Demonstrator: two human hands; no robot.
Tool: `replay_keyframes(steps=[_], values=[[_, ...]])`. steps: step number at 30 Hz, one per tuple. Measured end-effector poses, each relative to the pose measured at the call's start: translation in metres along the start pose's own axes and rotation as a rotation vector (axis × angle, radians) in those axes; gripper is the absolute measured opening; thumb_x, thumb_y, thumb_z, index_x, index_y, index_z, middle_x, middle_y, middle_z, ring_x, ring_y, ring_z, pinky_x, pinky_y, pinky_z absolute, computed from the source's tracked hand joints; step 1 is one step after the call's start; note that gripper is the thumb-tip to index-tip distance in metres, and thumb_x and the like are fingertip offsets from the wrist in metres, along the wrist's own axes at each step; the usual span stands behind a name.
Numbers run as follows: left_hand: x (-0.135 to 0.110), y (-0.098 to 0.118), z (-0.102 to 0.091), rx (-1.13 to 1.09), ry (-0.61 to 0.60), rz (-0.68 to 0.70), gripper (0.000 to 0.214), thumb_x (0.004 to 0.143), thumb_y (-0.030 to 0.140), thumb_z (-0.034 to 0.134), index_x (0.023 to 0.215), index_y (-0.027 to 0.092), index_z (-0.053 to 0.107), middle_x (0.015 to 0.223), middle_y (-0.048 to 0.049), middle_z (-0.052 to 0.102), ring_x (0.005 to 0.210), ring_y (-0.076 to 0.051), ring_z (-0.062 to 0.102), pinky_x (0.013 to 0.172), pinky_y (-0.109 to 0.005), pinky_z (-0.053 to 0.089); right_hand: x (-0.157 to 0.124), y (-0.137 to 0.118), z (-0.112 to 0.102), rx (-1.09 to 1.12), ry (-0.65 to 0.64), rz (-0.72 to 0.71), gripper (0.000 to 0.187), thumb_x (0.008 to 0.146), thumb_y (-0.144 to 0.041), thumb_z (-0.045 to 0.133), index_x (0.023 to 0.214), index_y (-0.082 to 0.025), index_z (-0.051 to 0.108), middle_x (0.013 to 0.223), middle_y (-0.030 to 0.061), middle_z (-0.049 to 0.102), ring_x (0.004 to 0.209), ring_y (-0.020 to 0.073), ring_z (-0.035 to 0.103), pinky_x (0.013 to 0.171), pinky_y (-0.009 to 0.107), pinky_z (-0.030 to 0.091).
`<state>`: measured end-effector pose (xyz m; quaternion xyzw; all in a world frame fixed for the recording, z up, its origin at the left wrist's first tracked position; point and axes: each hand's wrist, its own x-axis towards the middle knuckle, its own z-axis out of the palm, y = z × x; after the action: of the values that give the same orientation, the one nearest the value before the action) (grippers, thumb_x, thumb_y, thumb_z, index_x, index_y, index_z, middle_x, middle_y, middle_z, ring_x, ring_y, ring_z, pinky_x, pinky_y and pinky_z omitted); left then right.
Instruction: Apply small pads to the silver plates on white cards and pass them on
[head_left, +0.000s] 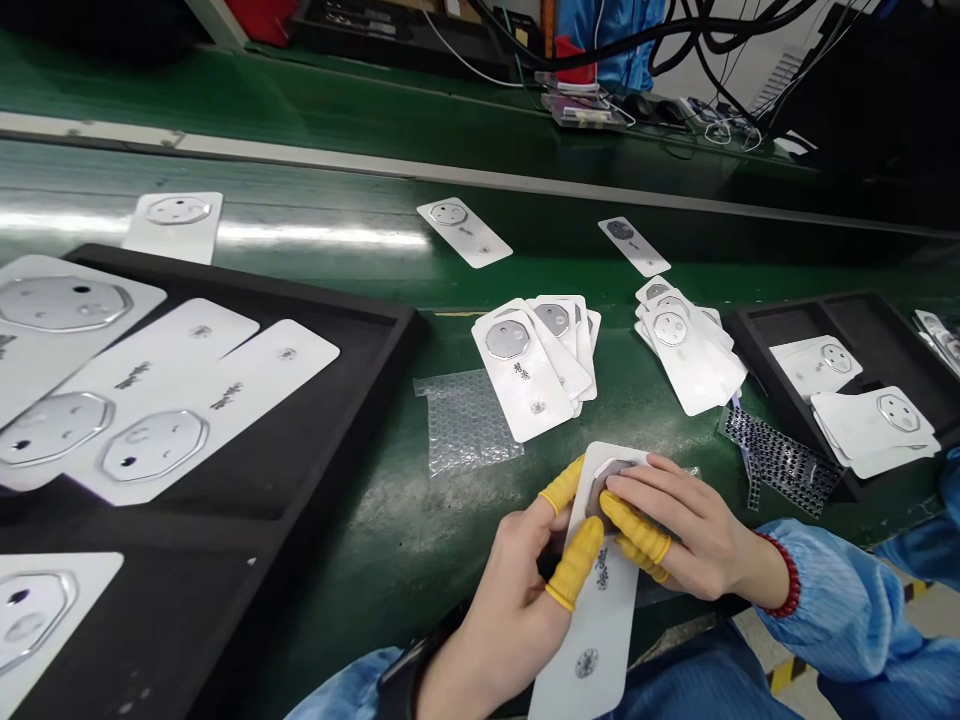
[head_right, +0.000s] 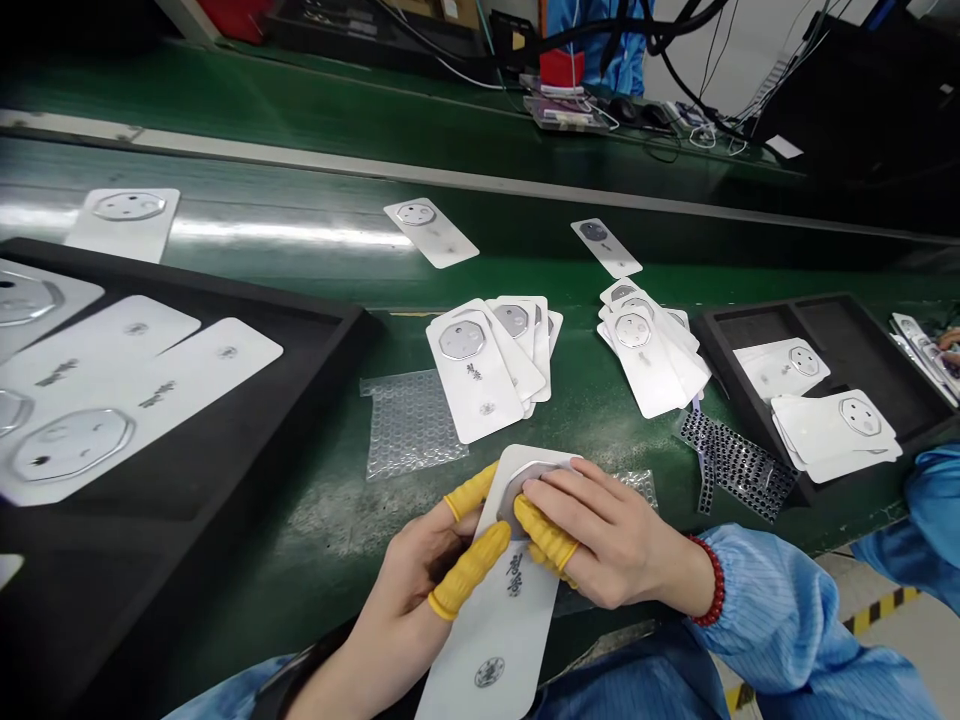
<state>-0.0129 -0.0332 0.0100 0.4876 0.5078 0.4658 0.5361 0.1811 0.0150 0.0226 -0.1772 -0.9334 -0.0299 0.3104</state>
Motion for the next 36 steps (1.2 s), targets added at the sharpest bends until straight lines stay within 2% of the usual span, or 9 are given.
replay_keyframes(steps=[4,7,11,16,19,23,29,32,36], values=[[0.001,0.007,0.0,0.012,0.012,0.103,0.012,0.077,0.022,0.065,0.087,0.02,0.071,0.069,-0.0031,0.071,0.058,-0.017,0.065,0.05,-0.024,0.053,-0.001,0.004,-0.001,0.048,0.047,-0.012,0.025,0.097,-0.014,0.043,0.101,-0.002,0.064,0.111,0.019,0.063,0.12,0.0264,0.056,0.099,0.04,0.054],[0.003,0.012,0.0,0.034,-0.033,0.192,0.009,0.079,0.019,0.061,0.073,0.02,0.067,0.058,0.0006,0.067,0.048,-0.013,0.06,0.046,-0.02,0.05,0.001,0.004,-0.002,0.054,0.049,-0.019,0.027,0.097,-0.012,0.04,0.104,-0.001,0.064,0.112,0.0194,0.062,0.125,0.0264,0.052,0.099,0.038,0.055],[0.003,0.009,-0.001,0.16,0.104,0.244,0.012,0.073,0.014,0.059,0.068,0.02,0.067,0.06,0.0005,0.069,0.052,-0.013,0.062,0.05,-0.018,0.051,0.005,-0.002,-0.003,0.02,-0.037,0.021,0.029,0.095,-0.008,0.038,0.112,0.0,0.061,0.115,0.0202,0.061,0.125,0.0283,0.05,0.099,0.041,0.054],[-0.002,0.002,-0.003,0.194,0.127,0.177,0.01,0.072,0.016,0.059,0.068,0.02,0.068,0.06,-0.0014,0.07,0.053,-0.015,0.062,0.048,-0.02,0.049,0.003,-0.005,0.0,0.108,-0.051,0.067,0.027,0.093,-0.004,0.039,0.111,0.0,0.059,0.118,0.0222,0.058,0.126,0.0298,0.049,0.098,0.045,0.054],[0.002,0.006,-0.001,0.094,0.046,0.095,0.011,0.075,0.022,0.062,0.067,0.018,0.066,0.058,-0.0018,0.068,0.053,-0.015,0.06,0.05,-0.022,0.048,0.0,-0.002,0.003,0.252,0.0,0.135,0.028,0.094,-0.008,0.038,0.114,-0.005,0.057,0.119,0.0205,0.057,0.121,0.026,0.053,0.095,0.043,0.055],[0.012,0.015,0.005,-0.187,-0.118,-0.118,0.023,0.078,0.028,0.067,0.097,0.015,0.066,0.053,0.0025,0.063,0.046,-0.011,0.052,0.046,-0.019,0.042,0.001,0.0,0.005,0.37,0.062,0.194,0.031,0.094,-0.012,0.04,0.121,-0.008,0.054,0.119,0.0188,0.058,0.116,0.0234,0.056,0.091,0.042,0.055],[0.016,0.015,0.005,-0.302,-0.091,-0.267,0.042,0.074,0.04,0.074,0.102,0.012,0.061,0.046,0.0057,0.055,0.039,-0.007,0.043,0.041,-0.016,0.037,0.011,-0.004,0.002,0.551,0.195,0.288,0.03,0.095,-0.013,0.04,0.121,-0.012,0.057,0.11,0.0148,0.064,0.103,0.0202,0.062,0.088,0.039,0.055],[0.017,0.015,0.003,-0.267,-0.062,-0.283,0.047,0.075,0.045,0.073,0.104,0.011,0.061,0.047,0.0035,0.058,0.039,-0.009,0.046,0.041,-0.018,0.038,0.009,-0.003,0.0,0.625,0.266,0.443,0.027,0.096,-0.015,0.043,0.116,-0.015,0.062,0.111,0.0123,0.063,0.101,0.0181,0.063,0.087,0.035,0.055],[0.017,0.014,0.004,-0.204,-0.003,-0.229,0.043,0.073,0.042,0.074,0.1,0.01,0.066,0.045,0.0036,0.055,0.04,-0.007,0.042,0.041,-0.017,0.036,0.001,-0.002,0.01,0.717,0.305,0.699,0.028,0.096,-0.018,0.05,0.121,-0.021,0.062,0.125,0.0103,0.059,0.113,0.0183,0.06,0.095,0.035,0.054]])
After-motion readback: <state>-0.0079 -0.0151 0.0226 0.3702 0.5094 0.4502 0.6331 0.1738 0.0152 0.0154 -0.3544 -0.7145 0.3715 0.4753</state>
